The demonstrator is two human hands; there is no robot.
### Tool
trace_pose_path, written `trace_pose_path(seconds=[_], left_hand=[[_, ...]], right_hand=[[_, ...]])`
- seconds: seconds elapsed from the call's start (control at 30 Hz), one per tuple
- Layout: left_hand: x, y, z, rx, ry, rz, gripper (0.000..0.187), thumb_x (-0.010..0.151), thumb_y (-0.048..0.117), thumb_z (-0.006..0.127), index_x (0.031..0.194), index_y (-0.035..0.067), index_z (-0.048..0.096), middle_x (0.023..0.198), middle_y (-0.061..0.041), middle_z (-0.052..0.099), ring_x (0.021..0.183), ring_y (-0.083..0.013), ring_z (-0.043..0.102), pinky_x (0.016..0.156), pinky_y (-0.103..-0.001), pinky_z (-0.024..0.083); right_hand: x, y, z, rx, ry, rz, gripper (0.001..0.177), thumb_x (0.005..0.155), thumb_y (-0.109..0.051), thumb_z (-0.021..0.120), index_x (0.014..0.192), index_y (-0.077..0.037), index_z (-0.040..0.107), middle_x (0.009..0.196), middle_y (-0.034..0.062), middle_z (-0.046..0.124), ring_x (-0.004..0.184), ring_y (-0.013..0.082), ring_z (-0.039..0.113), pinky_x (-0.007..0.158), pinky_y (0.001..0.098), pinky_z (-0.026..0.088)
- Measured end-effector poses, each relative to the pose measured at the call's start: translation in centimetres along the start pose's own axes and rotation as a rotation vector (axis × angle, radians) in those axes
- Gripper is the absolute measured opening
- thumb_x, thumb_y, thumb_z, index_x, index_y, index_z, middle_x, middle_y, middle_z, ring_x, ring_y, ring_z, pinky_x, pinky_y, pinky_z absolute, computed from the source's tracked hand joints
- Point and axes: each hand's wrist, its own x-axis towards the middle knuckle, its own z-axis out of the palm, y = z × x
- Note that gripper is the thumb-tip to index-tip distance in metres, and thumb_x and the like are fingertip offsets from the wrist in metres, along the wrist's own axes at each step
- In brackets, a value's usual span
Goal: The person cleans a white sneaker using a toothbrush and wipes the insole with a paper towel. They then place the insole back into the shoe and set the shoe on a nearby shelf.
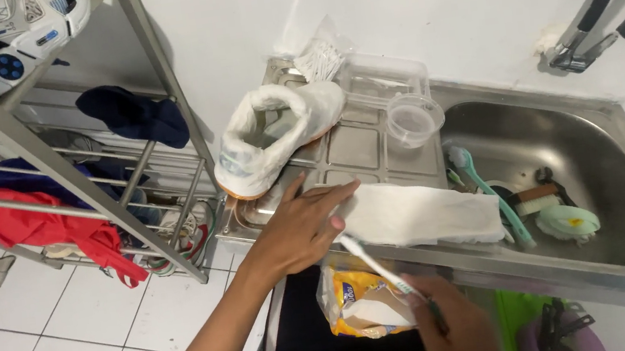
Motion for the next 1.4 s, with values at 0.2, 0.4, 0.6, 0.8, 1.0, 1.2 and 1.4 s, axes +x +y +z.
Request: trace_pose_path(seconds=[0.2,0.4,0.6,0.8,1.0,1.2,1.4], left_hand=[[-0.5,-0.5,0.9,-0.012,0.103,0.060,0.093,0.100,0.068,-0.001,0.142,0.009,0.058,0.141,-0.009,0.065,0.136,-0.0305,0.056,0.124,-0.059,0.012],[-0.5,-0.7,1.2,0.035,0.108,0.066,0.084,0.105,0.060,0.006,0.135,0.009,0.065,0.138,-0.013,0.067,0.136,-0.0279,0.055,0.123,-0.057,0.015],[-0.6,-1.1,1.5,0.076,0.125,0.090,0.078,0.107,0.056,0.011,0.134,0.008,0.066,0.139,-0.011,0.066,0.136,-0.0265,0.054,0.122,-0.057,0.016],[-0.9,-0.7,1.6,0.094,0.178,0.153,0.066,0.108,0.052,0.021,0.140,0.010,0.062,0.150,-0.012,0.056,0.144,-0.0303,0.046,0.125,-0.056,0.014],[-1.6,2.4,2.3,0.152,0.381,0.258,0.031,0.102,0.038,0.056,0.108,0.015,0.077,0.111,-0.003,0.072,0.111,-0.0224,0.062,0.109,-0.051,0.039],[-2.9,2.2,2.4,0.212,0.486,0.196,0.028,0.098,0.032,0.069,0.120,0.015,0.069,0.123,-0.007,0.063,0.115,-0.0258,0.057,0.102,-0.048,0.042],[-3.3,2.1,2.2,0.233,0.449,0.118,0.027,0.101,0.033,0.064,0.116,0.011,0.070,0.110,-0.004,0.065,0.105,-0.0235,0.060,0.099,-0.045,0.039]], right_hand=[[1.5,2.1,-1.9,-0.081,-0.028,0.124,0.030,0.096,-0.028,0.056,0.120,-0.021,0.071,0.103,0.0034,0.080,0.085,0.0213,0.077,0.075,0.0374,0.060],[0.7,3.5,-2.4,-0.142,-0.065,0.200,0.031,0.093,-0.033,0.060,0.121,-0.030,0.074,0.090,0.0002,0.083,0.072,0.0150,0.077,0.068,0.0314,0.064],[1.8,2.9,-4.7,-0.452,-0.344,0.288,0.038,0.099,-0.052,0.035,0.128,-0.042,0.057,0.068,-0.0055,0.066,0.057,0.0121,0.068,0.052,0.0310,0.055],[4.7,-1.3,-8.7,-0.175,-0.110,0.573,0.030,0.099,-0.037,0.055,0.119,-0.025,0.073,0.113,0.0038,0.081,0.106,0.0224,0.074,0.097,0.0401,0.052],[17.2,3.8,-10.4,-0.956,0.549,-0.773,0.014,0.112,-0.021,0.063,0.104,-0.019,0.074,0.084,-0.0083,0.070,0.068,0.0044,0.064,0.059,0.0214,0.050],[24.7,3.8,-7.7,-0.996,-0.093,-0.253,0.034,0.112,-0.034,0.034,0.114,-0.024,0.066,0.085,-0.0049,0.078,0.064,0.0207,0.069,0.077,0.0398,0.046],[19.4,4.1,-9.2,-0.854,0.456,-0.704,0.015,0.110,-0.017,0.063,0.105,-0.017,0.078,0.070,-0.0034,0.063,0.054,0.0126,0.052,0.047,0.0267,0.043]])
